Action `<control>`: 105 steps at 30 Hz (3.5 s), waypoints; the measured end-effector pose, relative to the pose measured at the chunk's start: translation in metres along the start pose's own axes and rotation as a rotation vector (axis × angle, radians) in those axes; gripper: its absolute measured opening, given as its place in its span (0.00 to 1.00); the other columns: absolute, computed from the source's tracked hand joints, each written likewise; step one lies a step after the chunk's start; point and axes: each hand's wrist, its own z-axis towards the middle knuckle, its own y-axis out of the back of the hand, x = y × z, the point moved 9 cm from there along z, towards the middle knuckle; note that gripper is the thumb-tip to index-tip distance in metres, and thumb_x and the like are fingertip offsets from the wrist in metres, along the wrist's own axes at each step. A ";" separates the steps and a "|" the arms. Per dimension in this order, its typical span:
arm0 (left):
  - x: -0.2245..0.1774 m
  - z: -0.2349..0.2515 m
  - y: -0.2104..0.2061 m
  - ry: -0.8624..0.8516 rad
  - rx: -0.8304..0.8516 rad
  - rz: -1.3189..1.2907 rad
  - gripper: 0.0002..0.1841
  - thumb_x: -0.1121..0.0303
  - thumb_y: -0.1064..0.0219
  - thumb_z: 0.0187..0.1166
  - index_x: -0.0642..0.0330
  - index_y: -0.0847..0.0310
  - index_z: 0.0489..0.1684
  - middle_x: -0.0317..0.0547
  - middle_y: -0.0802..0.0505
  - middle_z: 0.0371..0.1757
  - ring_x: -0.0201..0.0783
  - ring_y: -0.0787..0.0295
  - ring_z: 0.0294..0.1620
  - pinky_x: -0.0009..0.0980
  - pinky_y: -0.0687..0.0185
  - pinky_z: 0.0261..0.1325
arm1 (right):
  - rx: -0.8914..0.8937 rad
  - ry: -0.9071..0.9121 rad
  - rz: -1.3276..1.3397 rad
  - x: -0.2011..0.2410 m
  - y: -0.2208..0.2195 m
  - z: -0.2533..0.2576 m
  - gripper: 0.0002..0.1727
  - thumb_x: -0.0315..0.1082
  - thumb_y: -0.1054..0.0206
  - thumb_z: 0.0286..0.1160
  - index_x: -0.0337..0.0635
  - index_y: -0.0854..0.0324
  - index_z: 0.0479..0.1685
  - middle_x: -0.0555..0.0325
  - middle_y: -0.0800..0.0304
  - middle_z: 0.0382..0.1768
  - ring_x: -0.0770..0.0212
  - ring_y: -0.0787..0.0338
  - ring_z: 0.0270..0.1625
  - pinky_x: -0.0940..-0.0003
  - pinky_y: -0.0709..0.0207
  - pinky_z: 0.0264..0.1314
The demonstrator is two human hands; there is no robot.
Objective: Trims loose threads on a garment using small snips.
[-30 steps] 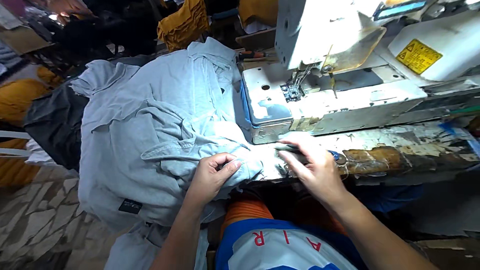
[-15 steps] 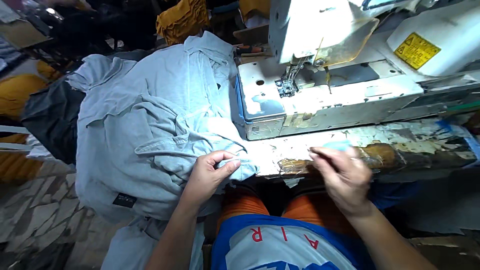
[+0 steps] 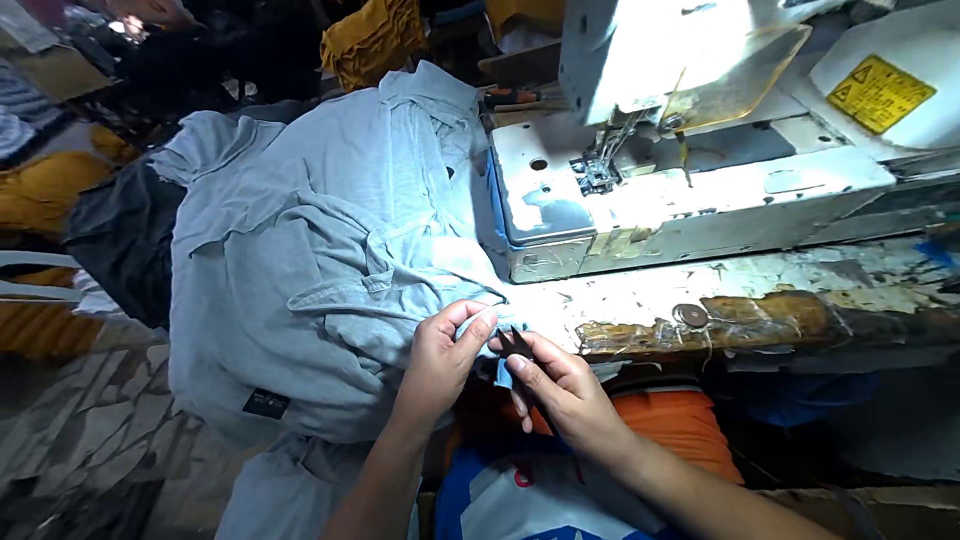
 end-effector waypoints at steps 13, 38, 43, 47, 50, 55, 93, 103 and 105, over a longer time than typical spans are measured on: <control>0.003 0.001 0.003 0.013 0.016 -0.066 0.08 0.74 0.39 0.84 0.60 0.13 0.35 0.31 0.11 0.27 0.20 0.15 0.30 0.17 0.19 0.38 | -0.049 0.062 -0.038 0.003 0.000 0.002 0.15 0.32 0.46 0.90 0.32 0.20 0.63 0.69 0.15 0.32 0.80 0.19 0.22 0.84 0.19 0.24; 0.001 0.001 0.001 0.002 0.038 -0.060 0.08 0.74 0.38 0.84 0.60 0.13 0.35 0.30 0.10 0.27 0.18 0.15 0.30 0.16 0.20 0.38 | -0.084 0.084 -0.020 0.006 0.005 0.004 0.16 0.33 0.48 0.92 0.34 0.16 0.57 0.72 0.18 0.26 0.83 0.25 0.20 0.87 0.27 0.22; -0.001 0.000 -0.004 -0.022 0.086 -0.059 0.08 0.74 0.38 0.84 0.62 0.13 0.38 0.32 0.06 0.32 0.21 0.09 0.37 0.19 0.14 0.48 | -0.082 -0.076 0.207 -0.007 0.007 0.010 0.20 0.44 0.46 0.92 0.45 0.09 0.45 0.76 0.20 0.22 0.85 0.31 0.19 0.89 0.38 0.21; 0.001 0.000 0.001 -0.042 0.076 -0.030 0.06 0.72 0.32 0.80 0.60 0.11 0.34 0.30 0.09 0.29 0.18 0.15 0.33 0.16 0.19 0.40 | -0.055 -0.160 0.464 -0.013 0.005 0.011 0.15 0.42 0.37 0.85 0.43 0.08 0.39 0.69 0.13 0.26 0.84 0.28 0.19 0.89 0.36 0.20; 0.003 0.001 0.003 -0.034 0.072 -0.043 0.07 0.72 0.32 0.80 0.58 0.11 0.31 0.29 0.10 0.28 0.17 0.16 0.32 0.16 0.20 0.40 | -0.087 -0.142 0.513 -0.007 0.012 0.011 0.16 0.41 0.37 0.85 0.42 0.09 0.34 0.69 0.14 0.24 0.84 0.28 0.18 0.89 0.35 0.19; 0.004 0.000 0.002 -0.003 0.082 -0.100 0.07 0.73 0.34 0.80 0.59 0.11 0.32 0.30 0.09 0.29 0.19 0.15 0.32 0.17 0.19 0.40 | 0.100 -0.237 0.543 -0.004 -0.002 0.002 0.19 0.48 0.40 0.87 0.43 0.10 0.45 0.69 0.13 0.30 0.84 0.27 0.20 0.88 0.33 0.21; -0.003 -0.003 -0.010 -0.155 -0.030 0.270 0.11 0.65 0.31 0.77 0.54 0.09 0.23 0.26 0.08 0.26 0.21 0.12 0.45 0.25 0.24 0.63 | -0.319 0.559 -0.964 0.051 0.016 -0.006 0.12 0.36 0.31 0.74 0.36 0.09 0.44 0.54 0.09 0.29 0.69 0.17 0.28 0.81 0.25 0.34; -0.001 -0.002 -0.010 -0.192 0.022 0.260 0.12 0.67 0.34 0.79 0.56 0.08 0.26 0.27 0.06 0.31 0.21 0.12 0.51 0.28 0.29 0.74 | -0.033 0.276 -0.089 0.048 0.022 -0.009 0.03 0.27 0.32 0.67 0.43 0.19 0.29 0.75 0.16 0.25 0.91 0.24 0.28 0.94 0.33 0.30; 0.000 -0.002 -0.008 -0.185 0.025 0.218 0.11 0.67 0.34 0.80 0.56 0.08 0.27 0.27 0.06 0.32 0.21 0.12 0.52 0.25 0.26 0.69 | 0.133 0.309 0.005 0.060 0.010 -0.021 0.08 0.36 0.33 0.78 0.43 0.21 0.33 0.73 0.16 0.26 0.91 0.22 0.30 0.95 0.31 0.33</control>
